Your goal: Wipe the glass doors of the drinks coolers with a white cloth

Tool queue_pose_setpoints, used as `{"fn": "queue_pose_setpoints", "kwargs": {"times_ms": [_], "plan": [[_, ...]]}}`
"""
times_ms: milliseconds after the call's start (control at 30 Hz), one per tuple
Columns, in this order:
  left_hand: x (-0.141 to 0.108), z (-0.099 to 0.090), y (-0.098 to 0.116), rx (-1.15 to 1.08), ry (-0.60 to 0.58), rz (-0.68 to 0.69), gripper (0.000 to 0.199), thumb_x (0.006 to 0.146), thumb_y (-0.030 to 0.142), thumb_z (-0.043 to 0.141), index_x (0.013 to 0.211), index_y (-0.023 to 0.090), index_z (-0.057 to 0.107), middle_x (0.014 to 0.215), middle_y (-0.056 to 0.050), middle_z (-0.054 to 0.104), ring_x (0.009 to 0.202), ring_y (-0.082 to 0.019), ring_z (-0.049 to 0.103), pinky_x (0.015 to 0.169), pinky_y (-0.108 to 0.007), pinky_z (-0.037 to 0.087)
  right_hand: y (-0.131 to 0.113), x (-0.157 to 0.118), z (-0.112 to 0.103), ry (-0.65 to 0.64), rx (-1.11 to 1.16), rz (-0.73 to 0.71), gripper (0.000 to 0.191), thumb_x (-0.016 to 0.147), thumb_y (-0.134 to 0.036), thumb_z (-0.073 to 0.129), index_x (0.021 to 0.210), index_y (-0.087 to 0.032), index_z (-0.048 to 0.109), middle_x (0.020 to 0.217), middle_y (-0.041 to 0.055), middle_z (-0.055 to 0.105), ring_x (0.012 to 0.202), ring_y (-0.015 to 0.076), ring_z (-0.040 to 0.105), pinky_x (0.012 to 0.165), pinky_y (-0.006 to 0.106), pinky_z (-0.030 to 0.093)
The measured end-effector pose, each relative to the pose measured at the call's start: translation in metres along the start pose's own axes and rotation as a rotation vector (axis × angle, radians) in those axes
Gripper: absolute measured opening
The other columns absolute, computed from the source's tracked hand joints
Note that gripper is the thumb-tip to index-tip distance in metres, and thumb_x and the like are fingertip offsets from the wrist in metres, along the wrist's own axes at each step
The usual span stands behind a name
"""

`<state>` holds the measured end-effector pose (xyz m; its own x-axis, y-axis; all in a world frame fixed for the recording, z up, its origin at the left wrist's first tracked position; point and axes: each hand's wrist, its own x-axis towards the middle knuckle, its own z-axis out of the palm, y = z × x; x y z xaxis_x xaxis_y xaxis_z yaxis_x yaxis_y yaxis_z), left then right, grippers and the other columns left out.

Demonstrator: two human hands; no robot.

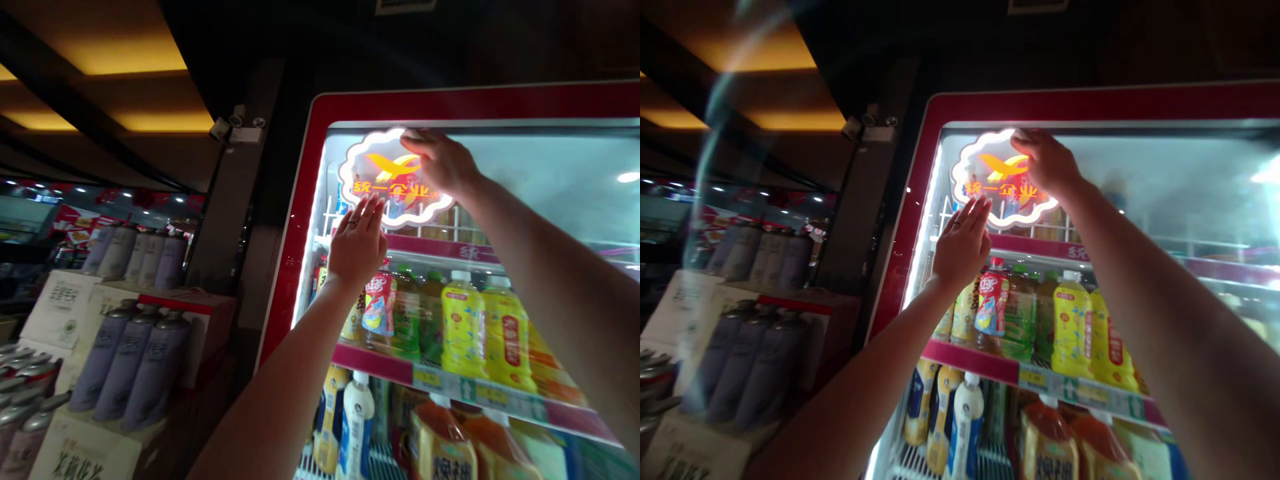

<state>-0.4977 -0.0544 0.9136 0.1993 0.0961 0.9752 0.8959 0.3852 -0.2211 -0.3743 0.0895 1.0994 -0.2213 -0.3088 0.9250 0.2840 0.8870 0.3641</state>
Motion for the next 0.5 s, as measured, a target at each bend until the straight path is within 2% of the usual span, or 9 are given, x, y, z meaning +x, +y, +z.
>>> {"fn": "queue_pose_setpoints", "kwargs": {"times_ms": [67, 167, 300, 433, 500], "plan": [[0.000, 0.000, 0.001, -0.009, -0.003, -0.001, 0.061, 0.106, 0.012, 0.035, 0.165, 0.015, 0.048, 0.174, -0.007, 0.045, 0.165, -0.023, 0.038, 0.137, -0.044, 0.036, -0.015, 0.006, 0.008, 0.017, 0.016, -0.012, 0.065, 0.096, -0.010, 0.036, 0.156, -0.014, 0.062, 0.169, 0.0061, 0.053, 0.162, 0.0214, 0.040, 0.135, 0.037, 0.030], [0.001, -0.003, 0.000, -0.007, -0.033, -0.006, 0.063, 0.104, 0.010, 0.034, 0.166, 0.016, 0.046, 0.175, -0.007, 0.044, 0.165, -0.022, 0.036, 0.137, -0.044, 0.036, -0.032, 0.004, 0.015, 0.022, 0.040, -0.039, 0.061, 0.101, -0.013, 0.034, 0.154, -0.015, 0.064, 0.168, 0.0068, 0.055, 0.159, 0.0196, 0.045, 0.131, 0.033, 0.034], [0.000, -0.010, -0.005, 0.003, -0.091, -0.006, 0.066, 0.103, 0.007, 0.030, 0.167, 0.015, 0.043, 0.177, -0.005, 0.042, 0.166, -0.018, 0.033, 0.137, -0.040, 0.035, -0.028, -0.007, 0.010, -0.020, 0.076, -0.073, 0.059, 0.102, -0.015, 0.034, 0.151, -0.021, 0.067, 0.165, 0.0039, 0.059, 0.159, 0.0167, 0.045, 0.132, 0.032, 0.032], [-0.005, -0.019, -0.024, 0.004, -0.082, 0.051, 0.068, 0.102, 0.008, 0.031, 0.168, 0.023, 0.041, 0.178, -0.001, 0.039, 0.168, -0.018, 0.029, 0.136, -0.045, 0.037, -0.025, -0.010, 0.006, -0.038, 0.026, -0.003, 0.060, 0.102, -0.014, 0.035, 0.154, -0.018, 0.064, 0.168, 0.0047, 0.055, 0.161, 0.0170, 0.041, 0.132, 0.031, 0.030], [-0.005, -0.023, -0.039, 0.029, -0.086, 0.050, 0.066, 0.104, 0.011, 0.032, 0.168, 0.021, 0.041, 0.178, -0.003, 0.038, 0.167, -0.021, 0.030, 0.136, -0.046, 0.036, -0.035, -0.005, 0.011, -0.025, 0.018, 0.052, 0.060, 0.103, -0.013, 0.035, 0.156, -0.016, 0.062, 0.171, 0.0059, 0.052, 0.162, 0.0188, 0.040, 0.132, 0.033, 0.029]]}}
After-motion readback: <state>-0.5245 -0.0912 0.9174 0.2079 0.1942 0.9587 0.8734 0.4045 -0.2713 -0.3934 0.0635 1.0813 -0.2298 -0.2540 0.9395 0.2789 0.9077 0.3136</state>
